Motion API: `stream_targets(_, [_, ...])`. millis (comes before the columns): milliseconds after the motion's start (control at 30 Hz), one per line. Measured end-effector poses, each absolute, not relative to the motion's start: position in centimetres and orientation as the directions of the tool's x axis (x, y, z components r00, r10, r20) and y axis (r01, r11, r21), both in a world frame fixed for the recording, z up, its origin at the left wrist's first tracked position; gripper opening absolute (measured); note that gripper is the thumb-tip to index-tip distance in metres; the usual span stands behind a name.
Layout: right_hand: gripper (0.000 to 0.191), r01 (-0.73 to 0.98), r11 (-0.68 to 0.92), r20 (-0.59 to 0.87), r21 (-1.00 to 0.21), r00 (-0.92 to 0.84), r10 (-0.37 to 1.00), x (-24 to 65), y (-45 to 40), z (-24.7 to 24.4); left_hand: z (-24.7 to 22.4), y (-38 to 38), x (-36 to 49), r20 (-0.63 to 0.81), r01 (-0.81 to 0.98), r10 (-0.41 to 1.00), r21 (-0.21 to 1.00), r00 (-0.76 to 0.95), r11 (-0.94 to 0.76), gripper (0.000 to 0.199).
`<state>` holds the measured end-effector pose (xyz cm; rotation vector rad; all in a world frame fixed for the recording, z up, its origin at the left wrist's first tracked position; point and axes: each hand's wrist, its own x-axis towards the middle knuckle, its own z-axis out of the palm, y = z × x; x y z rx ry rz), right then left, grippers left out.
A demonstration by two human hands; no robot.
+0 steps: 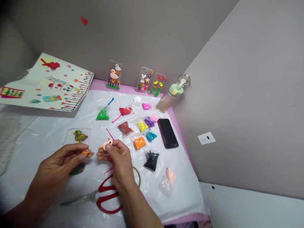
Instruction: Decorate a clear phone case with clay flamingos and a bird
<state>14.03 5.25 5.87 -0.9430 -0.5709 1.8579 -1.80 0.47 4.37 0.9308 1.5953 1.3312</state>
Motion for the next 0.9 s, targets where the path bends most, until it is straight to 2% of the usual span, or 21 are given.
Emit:
stream_targets(133, [0.038, -0.531, -0.456, -0.373, -0.714, -0.263, 0.890, 14.0, 5.2, 5.8, 4.6, 0.5, -1.9, -0.078, 0.072, 0.935, 0.991, -0.347, 0.109, 0.015])
stream_targets(333, [0.039, -0.528, -0.463, -0.372, -0.712, -0.275, 0.887, 14.0, 5.2, 5.9, 4.3, 0.2, -2.2, -0.085, 0.073, 0.941, 0.991, -0.328, 0.115, 0.049])
stream_targets(433, [0.039, -0.530, -0.465, -0.373, -0.709, -0.277, 0.885, 14.0, 5.2, 5.9, 3.9, 0.1, -2.2, -0.105, 0.060, 0.936, 0.989, -0.336, 0.132, 0.053])
stream_targets(633, [0.038, -0.526, -0.462, -0.385, -0.714, -0.255, 0.887, 14.0, 5.2, 5.8, 3.6, 0.1, -2.2, -0.190, -0.016, 0.904, 0.980, -0.383, 0.199, 0.030])
stream_targets(900, [0.031, -0.488, -0.412, -0.379, -0.769, -0.171, 0.910, 14.1, 5.1, 6.1, 3.9, 0.2, -2.1, -0.163, -0.019, 0.885, 0.985, -0.437, 0.173, 0.027])
